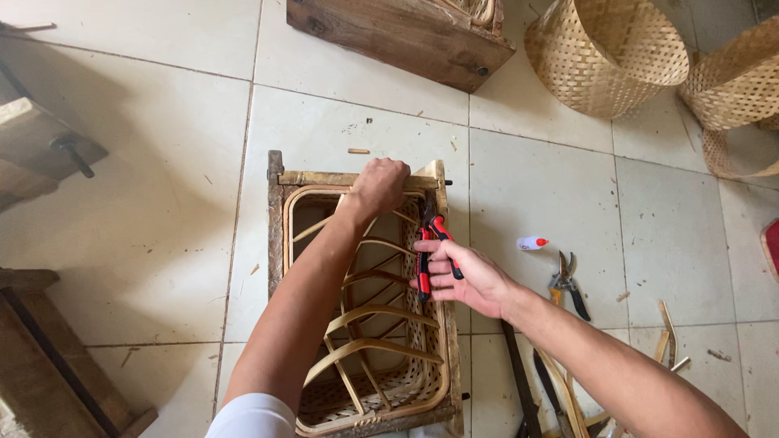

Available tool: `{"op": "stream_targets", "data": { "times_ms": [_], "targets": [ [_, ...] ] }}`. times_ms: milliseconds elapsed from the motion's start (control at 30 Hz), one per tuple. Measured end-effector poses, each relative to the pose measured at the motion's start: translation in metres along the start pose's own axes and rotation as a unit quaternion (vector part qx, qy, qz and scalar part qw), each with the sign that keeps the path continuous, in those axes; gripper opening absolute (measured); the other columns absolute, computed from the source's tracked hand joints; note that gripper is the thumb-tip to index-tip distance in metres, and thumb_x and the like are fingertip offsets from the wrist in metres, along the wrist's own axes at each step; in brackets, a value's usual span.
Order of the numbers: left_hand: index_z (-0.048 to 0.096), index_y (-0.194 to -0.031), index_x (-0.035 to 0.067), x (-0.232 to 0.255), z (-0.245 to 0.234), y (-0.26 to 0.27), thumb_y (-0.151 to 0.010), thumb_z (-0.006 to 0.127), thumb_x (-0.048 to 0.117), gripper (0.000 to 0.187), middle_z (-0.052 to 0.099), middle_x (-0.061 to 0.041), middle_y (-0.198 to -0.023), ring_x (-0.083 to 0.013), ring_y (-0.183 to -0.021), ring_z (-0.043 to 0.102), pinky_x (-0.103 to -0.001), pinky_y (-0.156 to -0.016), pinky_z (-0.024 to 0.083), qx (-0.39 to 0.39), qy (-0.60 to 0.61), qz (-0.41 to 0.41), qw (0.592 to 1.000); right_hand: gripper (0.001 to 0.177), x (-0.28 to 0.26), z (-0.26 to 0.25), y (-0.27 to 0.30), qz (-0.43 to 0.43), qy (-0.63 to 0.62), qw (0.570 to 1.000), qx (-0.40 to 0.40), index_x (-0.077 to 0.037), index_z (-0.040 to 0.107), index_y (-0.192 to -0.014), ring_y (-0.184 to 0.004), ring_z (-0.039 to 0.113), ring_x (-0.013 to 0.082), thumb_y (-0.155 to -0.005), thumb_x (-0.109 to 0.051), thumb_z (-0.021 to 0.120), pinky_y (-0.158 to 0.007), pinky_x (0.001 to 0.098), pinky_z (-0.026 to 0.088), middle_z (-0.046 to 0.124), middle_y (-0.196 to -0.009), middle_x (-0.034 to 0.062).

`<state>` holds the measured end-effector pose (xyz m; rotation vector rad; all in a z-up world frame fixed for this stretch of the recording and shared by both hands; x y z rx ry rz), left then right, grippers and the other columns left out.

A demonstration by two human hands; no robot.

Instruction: The person is weaving a rectangular basket using thin wooden strips. They bend and insert the strips into a wooden mold, using a hammer to secure them and pliers to trim excess material. The person also applies glue to the joints to reinforce the structure.

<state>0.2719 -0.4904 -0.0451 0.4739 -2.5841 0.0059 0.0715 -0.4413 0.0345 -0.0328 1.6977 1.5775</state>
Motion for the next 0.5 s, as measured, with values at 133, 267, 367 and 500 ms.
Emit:
{"op": "stream_targets", "data": {
  "times_ms": [133,267,367,500],
  "targets": [
    [0.075,-0.091,0.005,0.01,-0.021,0.011,-0.078,0.077,0.009,0.014,0.075,-0.019,-0.087,-0.032,-0.084,0.074,-0.042,-0.083,0.059,0.033,0.031,0.016,0.999,0.046,0.006,-0.005,-0.009,-0.008,0.01,1.0,0.013,-0.008,0.055,-0.134,-0.102,0.07,0.0269,-0.091,-0.023,0.048,-0.088,0.045,0.058,0.062,-0.104,0.0106],
    [0.076,-0.093,0.007,0.01,-0.026,0.014,-0.078,0.08,0.013,0.016,0.076,-0.016,-0.087,-0.03,-0.084,0.075,-0.04,-0.086,0.059,0.009,0.04,0.0,0.999,0.034,0.012,-0.011,-0.018,-0.005,-0.012,1.0,0.01,-0.008,0.057,-0.123,-0.096,0.07,0.0275,-0.09,-0.014,0.05,-0.083,0.0464,0.059,0.062,-0.101,0.0117],
    [0.077,-0.092,0.008,0.011,-0.025,0.013,-0.08,0.08,0.012,0.013,0.077,-0.014,-0.087,-0.0283,-0.082,0.075,-0.039,-0.085,0.06,0.009,0.046,-0.001,0.999,0.027,0.014,-0.02,-0.021,-0.004,-0.005,1.0,0.004,-0.009,0.058,-0.118,-0.093,0.07,0.0279,-0.095,-0.02,0.049,-0.078,0.0446,0.058,0.064,-0.099,0.0126],
    [0.078,-0.095,0.01,0.009,-0.027,0.012,-0.079,0.082,0.014,0.017,0.077,-0.011,-0.087,-0.025,-0.079,0.075,-0.038,-0.084,0.06,0.008,0.052,-0.001,0.999,0.021,0.008,-0.027,-0.022,-0.002,0.017,1.0,-0.006,-0.008,0.059,-0.109,-0.09,0.071,0.0287,-0.096,-0.019,0.046,-0.073,0.0445,0.056,0.067,-0.099,0.0129]
  ]
}}
Point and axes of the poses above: each hand's wrist, its own y-axis away from the middle knuckle, its own z-axis out of the palm, x = y × z, the point moved 9 cm from there along -y, towards the middle knuckle
